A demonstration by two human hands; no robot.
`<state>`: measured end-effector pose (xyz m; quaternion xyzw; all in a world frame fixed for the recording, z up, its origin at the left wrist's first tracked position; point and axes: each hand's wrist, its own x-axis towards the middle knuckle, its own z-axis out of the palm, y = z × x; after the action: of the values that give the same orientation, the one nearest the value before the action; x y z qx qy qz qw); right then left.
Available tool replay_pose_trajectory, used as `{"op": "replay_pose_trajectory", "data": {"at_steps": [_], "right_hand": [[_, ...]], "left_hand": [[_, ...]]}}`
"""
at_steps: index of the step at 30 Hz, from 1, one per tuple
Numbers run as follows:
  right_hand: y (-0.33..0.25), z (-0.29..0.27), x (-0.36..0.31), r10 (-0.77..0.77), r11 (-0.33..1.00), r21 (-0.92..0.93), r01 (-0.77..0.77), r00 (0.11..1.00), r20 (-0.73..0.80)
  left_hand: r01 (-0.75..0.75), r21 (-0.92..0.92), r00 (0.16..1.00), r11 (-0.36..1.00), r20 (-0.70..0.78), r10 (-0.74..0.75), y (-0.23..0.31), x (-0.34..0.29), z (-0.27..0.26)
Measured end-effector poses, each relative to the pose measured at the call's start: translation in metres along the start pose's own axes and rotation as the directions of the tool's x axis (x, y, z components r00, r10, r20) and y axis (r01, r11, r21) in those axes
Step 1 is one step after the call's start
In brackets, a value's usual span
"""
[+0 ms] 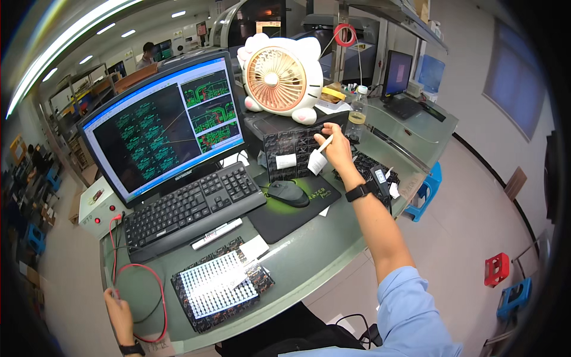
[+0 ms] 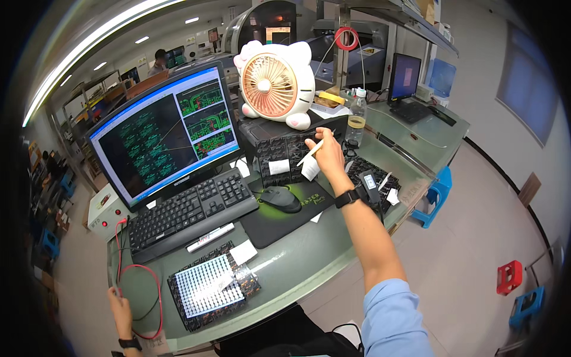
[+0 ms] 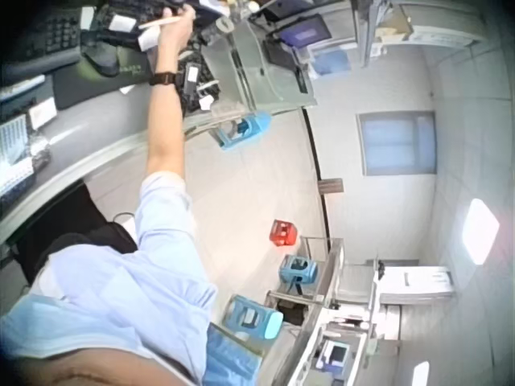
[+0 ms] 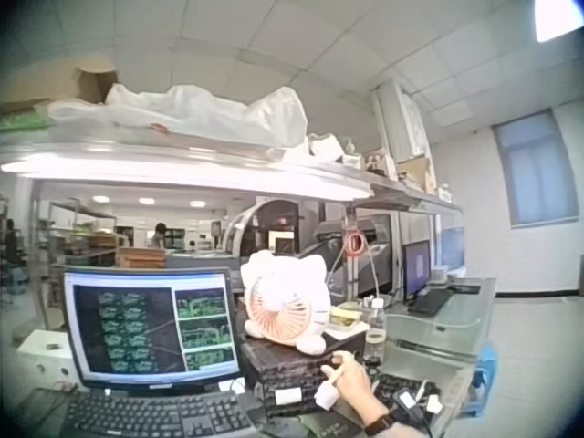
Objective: Test and inspect electronic components using probes and a computer monitoring system.
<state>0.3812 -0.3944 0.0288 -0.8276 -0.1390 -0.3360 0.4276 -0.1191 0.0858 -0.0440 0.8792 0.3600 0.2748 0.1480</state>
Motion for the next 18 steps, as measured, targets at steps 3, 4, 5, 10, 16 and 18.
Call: {"op": "replay_pose_trajectory", "data": {"at_steps": [3,4,5,10,16,18], "right_hand": [[0.007,0.006,0.015,0.140,0.986,0.057,-0.156,0.967,0.214],[0.015,0.009,0.018,0.128,0.991,0.018,-0.135,0.970,0.205],[0.023,0.012,0.021,0.116,0.993,-0.022,-0.114,0.974,0.195],[0.021,0.016,0.025,0.089,0.992,0.068,-0.108,0.967,0.240],[0.034,-0.015,0.037,0.045,0.862,0.461,-0.211,0.938,0.344],[0.040,-0.049,0.035,0.068,0.812,0.539,-0.226,0.952,0.297]], "left_hand": [[0.319,-0.524,0.948,0.790,0.191,-0.256,-0.011,0.003,-0.039],[0.480,-0.685,0.877,0.548,0.376,-0.298,-0.012,0.007,-0.045],[0.479,-0.682,0.878,0.553,0.386,-0.285,-0.010,0.012,-0.042],[0.466,-0.851,0.870,0.244,0.390,-0.301,0.053,0.005,-0.062],[0.504,-0.779,0.815,0.373,0.286,-0.504,0.055,-0.004,-0.052],[0.486,-0.782,0.834,0.390,0.283,-0.473,0.050,-0.007,-0.053]]}}
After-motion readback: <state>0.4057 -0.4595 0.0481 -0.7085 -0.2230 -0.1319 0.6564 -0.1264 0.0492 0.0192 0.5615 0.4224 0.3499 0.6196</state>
